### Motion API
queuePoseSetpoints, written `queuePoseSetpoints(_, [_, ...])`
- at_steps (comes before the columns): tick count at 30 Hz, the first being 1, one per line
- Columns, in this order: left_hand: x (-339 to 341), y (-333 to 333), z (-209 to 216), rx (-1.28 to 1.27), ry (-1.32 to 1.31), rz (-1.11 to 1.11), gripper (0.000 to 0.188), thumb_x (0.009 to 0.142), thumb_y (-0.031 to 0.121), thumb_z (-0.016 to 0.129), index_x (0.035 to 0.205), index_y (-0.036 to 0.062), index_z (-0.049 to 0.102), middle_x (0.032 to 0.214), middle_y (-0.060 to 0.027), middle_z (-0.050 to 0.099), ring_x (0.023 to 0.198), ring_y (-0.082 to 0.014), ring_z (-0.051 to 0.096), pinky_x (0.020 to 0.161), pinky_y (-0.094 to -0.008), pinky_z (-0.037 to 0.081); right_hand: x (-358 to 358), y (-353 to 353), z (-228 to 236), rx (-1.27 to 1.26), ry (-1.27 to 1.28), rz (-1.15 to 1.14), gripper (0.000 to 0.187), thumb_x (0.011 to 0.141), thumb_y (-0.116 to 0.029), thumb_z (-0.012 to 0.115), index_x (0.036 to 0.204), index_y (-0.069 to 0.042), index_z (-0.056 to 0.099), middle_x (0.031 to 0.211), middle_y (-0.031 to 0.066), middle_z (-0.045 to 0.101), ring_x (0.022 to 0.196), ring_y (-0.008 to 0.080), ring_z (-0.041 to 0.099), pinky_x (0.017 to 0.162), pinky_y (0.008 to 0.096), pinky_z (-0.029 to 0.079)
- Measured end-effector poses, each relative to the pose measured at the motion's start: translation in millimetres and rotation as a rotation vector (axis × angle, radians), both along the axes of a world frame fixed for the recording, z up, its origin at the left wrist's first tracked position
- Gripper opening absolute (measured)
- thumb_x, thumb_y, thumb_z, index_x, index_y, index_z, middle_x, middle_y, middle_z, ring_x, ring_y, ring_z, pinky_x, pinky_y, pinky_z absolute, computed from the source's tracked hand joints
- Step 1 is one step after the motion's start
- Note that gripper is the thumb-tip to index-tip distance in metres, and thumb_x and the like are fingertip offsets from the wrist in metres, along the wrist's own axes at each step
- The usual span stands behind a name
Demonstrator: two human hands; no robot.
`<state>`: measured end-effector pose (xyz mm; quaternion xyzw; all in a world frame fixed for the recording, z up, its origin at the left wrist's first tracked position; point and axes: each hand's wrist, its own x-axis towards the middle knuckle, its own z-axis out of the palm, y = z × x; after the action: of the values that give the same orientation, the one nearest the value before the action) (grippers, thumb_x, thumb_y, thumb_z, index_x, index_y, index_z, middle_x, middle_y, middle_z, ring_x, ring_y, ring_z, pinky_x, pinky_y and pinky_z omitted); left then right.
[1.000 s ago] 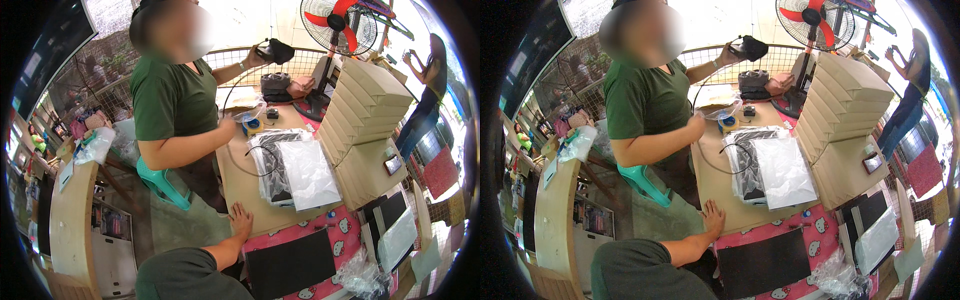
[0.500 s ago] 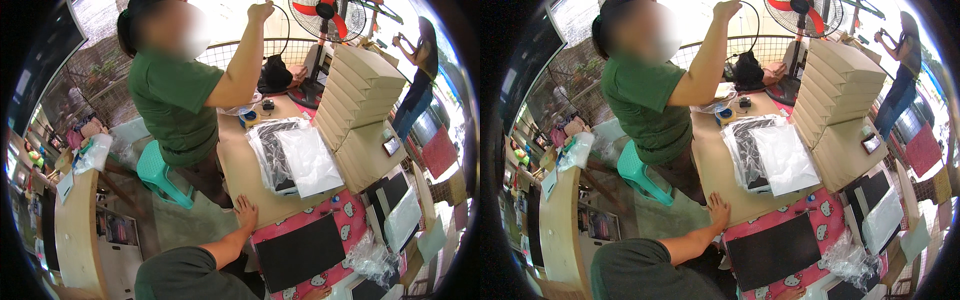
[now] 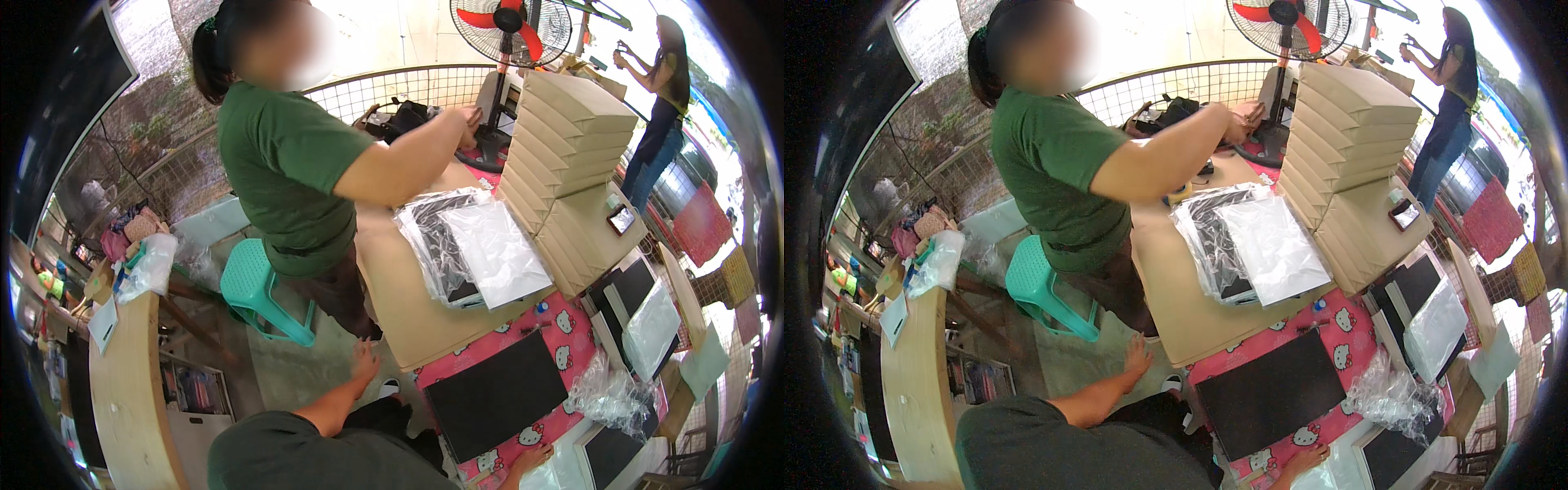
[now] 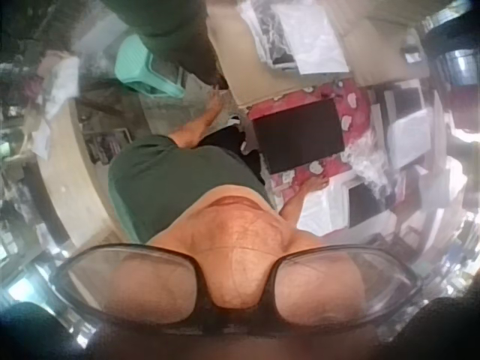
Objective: The person wraps black rectangular items in brown paper, secures the paper with tape from a dispenser, and stacks the wrapped packages.
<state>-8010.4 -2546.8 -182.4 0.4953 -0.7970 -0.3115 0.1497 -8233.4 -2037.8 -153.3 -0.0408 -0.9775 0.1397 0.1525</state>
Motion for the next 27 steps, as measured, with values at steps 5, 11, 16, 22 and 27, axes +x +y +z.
queuePoseSetpoints(5, [110,-3,-17,0.579,-0.542,-0.139,0.072,0.087,0.038,0.057,0.144,0.0062,0.027,0.147,-0.0202,0.029,0.134,-0.0412,0.028,0.107,-0.0479,0.03,-6,8,1,-0.035,-0.018,0.028,0.029,0.092,-0.01,0.046,0.118,0.004,0.045,0.123,0.0261,0.044,0.112,0.0416,0.046,0.093,0.0486,0.039])
queuePoseSetpoints(11, [162,-3,-36,0.721,-0.607,-0.378,0.072,0.085,0.037,0.06,0.144,0.007,0.031,0.147,-0.0197,0.03,0.134,-0.035,0.033,0.107,-0.0473,0.031,-8,15,6,-0.142,-0.046,0.153,0.032,0.088,-0.006,0.052,0.116,0.008,0.046,0.123,0.0312,0.044,0.113,0.0451,0.044,0.098,0.0482,0.036])
queuePoseSetpoints(16, [142,-23,-35,0.738,-0.469,-0.362,0.074,0.084,0.036,0.058,0.145,0.0056,0.028,0.145,-0.0202,0.034,0.132,-0.0353,0.036,0.108,-0.0429,0.031,11,-1,26,-0.243,-0.072,0.245,0.033,0.08,0.005,0.053,0.113,0.006,0.046,0.122,0.0284,0.042,0.113,0.0433,0.044,0.098,0.0472,0.036])
queuePoseSetpoints(22, [92,-53,-25,0.609,-0.508,-0.577,0.071,0.088,0.035,0.058,0.146,0.0078,0.026,0.141,-0.0207,0.041,0.125,-0.0349,0.045,0.101,-0.0422,0.039,67,-13,36,-0.295,0.126,0.153,0.033,0.086,-0.001,0.052,0.118,0.005,0.047,0.125,0.0233,0.042,0.115,0.0394,0.044,0.098,0.0433,0.037])
queuePoseSetpoints(27, [95,-88,-27,0.499,-0.543,-0.704,0.067,0.09,0.041,0.051,0.145,0.0097,0.029,0.141,-0.0199,0.042,0.124,-0.0369,0.046,0.102,-0.0445,0.037,139,-50,44,-0.292,0.312,-0.167,0.027,0.088,-0.009,0.051,0.112,0.005,0.053,0.12,0.024,0.046,0.112,0.0377,0.046,0.096,0.0433,0.038])
